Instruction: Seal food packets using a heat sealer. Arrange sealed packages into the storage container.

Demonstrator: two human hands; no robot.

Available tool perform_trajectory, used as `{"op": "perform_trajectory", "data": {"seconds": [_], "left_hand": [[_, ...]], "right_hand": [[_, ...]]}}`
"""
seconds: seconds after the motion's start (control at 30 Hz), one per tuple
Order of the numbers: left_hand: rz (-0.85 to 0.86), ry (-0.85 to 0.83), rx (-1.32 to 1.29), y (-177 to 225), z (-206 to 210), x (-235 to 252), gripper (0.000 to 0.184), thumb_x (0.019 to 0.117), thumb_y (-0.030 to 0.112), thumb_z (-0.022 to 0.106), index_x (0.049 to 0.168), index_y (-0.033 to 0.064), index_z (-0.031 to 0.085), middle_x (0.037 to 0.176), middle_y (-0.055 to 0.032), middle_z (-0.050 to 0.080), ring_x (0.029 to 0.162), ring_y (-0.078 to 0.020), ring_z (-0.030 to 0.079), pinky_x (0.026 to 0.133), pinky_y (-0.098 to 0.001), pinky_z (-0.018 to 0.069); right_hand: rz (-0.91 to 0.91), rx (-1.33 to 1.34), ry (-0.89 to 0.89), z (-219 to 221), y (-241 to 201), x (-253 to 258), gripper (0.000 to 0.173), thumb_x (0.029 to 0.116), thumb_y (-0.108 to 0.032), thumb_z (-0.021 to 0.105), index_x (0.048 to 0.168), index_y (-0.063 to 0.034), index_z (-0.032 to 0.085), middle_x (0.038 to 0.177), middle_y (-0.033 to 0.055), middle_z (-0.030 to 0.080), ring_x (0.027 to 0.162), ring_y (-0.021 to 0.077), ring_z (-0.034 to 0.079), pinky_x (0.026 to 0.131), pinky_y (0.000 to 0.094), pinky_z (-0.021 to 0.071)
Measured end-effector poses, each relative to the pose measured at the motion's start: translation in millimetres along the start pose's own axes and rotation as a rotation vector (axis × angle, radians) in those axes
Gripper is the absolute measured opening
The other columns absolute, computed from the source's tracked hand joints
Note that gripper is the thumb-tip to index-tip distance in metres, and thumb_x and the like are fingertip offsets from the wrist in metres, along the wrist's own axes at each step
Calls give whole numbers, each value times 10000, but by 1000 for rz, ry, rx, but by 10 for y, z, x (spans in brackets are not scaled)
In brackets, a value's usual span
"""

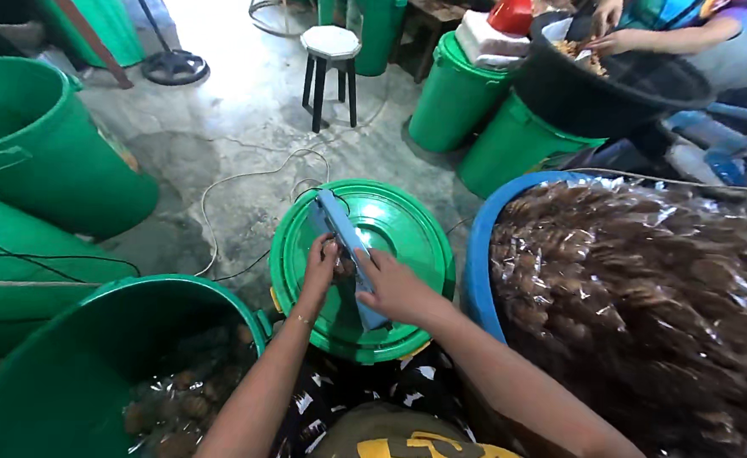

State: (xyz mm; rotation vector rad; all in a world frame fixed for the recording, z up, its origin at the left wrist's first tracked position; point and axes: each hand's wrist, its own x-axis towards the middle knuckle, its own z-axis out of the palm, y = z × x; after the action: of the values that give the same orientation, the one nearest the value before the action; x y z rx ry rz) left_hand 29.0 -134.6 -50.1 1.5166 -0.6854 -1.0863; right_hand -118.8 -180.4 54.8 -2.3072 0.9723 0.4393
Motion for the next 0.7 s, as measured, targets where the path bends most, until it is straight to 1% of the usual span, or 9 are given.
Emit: {"op": "perform_trajectory", "data": {"seconds": [0.03, 0.07, 0.17, 0.27, 0.33, 0.43, 0.5, 0.6, 0.7], "left_hand": [[-12, -3, -1, 1, -15, 12, 478, 1106, 269, 363, 1524, 37, 343, 1307, -239, 555, 1077, -268, 620, 905, -427, 533], [-33, -1, -7, -12, -34, 13, 488, 1107, 272, 363, 1542, 57, 312, 1315, -239, 551, 1068, -273, 630, 891, -431, 542], [-135, 52, -41, -127, -149, -8, 557, 1090, 230, 434, 1585, 100, 213, 1389, -248, 513, 1105, -306, 625, 884, -460, 544], [-228, 165, -99, -265, -199, -45, 537, 1083, 185, 453, 1562, 68, 242, 1309, -237, 561, 1035, -263, 634, 843, -428, 544], [-217, 205, -149, -326, -187, -28, 483, 1087, 175, 401, 1533, 45, 265, 1188, -157, 570, 902, -163, 619, 758, -343, 541], [-167, 170, -221, -258, -158, -9, 475, 1123, 317, 196, 1519, 57, 224, 1138, -50, 574, 849, -71, 624, 748, -275, 547], [-156, 142, -273, -126, -104, -23, 506, 1117, 414, 132, 1472, 81, 271, 1069, 6, 583, 817, -41, 634, 736, -245, 553], [-104, -13, -132, -56, -29, 0, 425, 1106, 393, 230, 1178, 85, 513, 816, 72, 635, 684, -7, 625, 641, -208, 557], [12, -49, 150, -7, 55, -39, 322, 1080, 270, 433, 1207, -13, 519, 833, 36, 552, 682, 2, 562, 666, -207, 515]], "right_hand": [[36, -22, 42, 146, -1, 23, 776, 1040, -310, 572, 1652, -101, 144, 1652, 260, 245, 1527, 441, 252, 1178, 615, 301], [34, -38, 159, 313, 40, 41, 721, 1030, -294, 552, 1642, -109, 218, 1613, 248, 340, 1491, 421, 340, 1152, 569, 369], [-133, -54, 614, 718, 198, 103, 518, 976, -259, 567, 1447, -42, 571, 1439, 251, 567, 1257, 416, 614, 943, 514, 556], [-178, -19, 684, 804, 231, 106, 500, 956, -255, 601, 1416, -61, 606, 1434, 250, 573, 1160, 397, 674, 836, 499, 595], [-176, 21, 685, 803, 257, 95, 522, 935, -254, 639, 1420, -64, 603, 1435, 258, 569, 1166, 399, 671, 840, 500, 597], [-173, 98, 631, 736, 293, 47, 491, 944, -240, 642, 1407, -78, 613, 1451, 268, 547, 1202, 414, 641, 866, 513, 581], [-167, 135, 575, 682, 298, 11, 476, 964, -242, 629, 1412, -82, 609, 1471, 274, 524, 1239, 424, 615, 897, 525, 566], [-193, 143, 570, 658, 292, 2, 453, 979, -244, 628, 1399, -74, 616, 1483, 267, 514, 1285, 418, 582, 971, 525, 534], [-399, 31, 815, 712, 319, 8, 375, 912, -186, 710, 1263, -55, 718, 1410, 229, 599, 1311, 405, 572, 1041, 516, 506]]}}
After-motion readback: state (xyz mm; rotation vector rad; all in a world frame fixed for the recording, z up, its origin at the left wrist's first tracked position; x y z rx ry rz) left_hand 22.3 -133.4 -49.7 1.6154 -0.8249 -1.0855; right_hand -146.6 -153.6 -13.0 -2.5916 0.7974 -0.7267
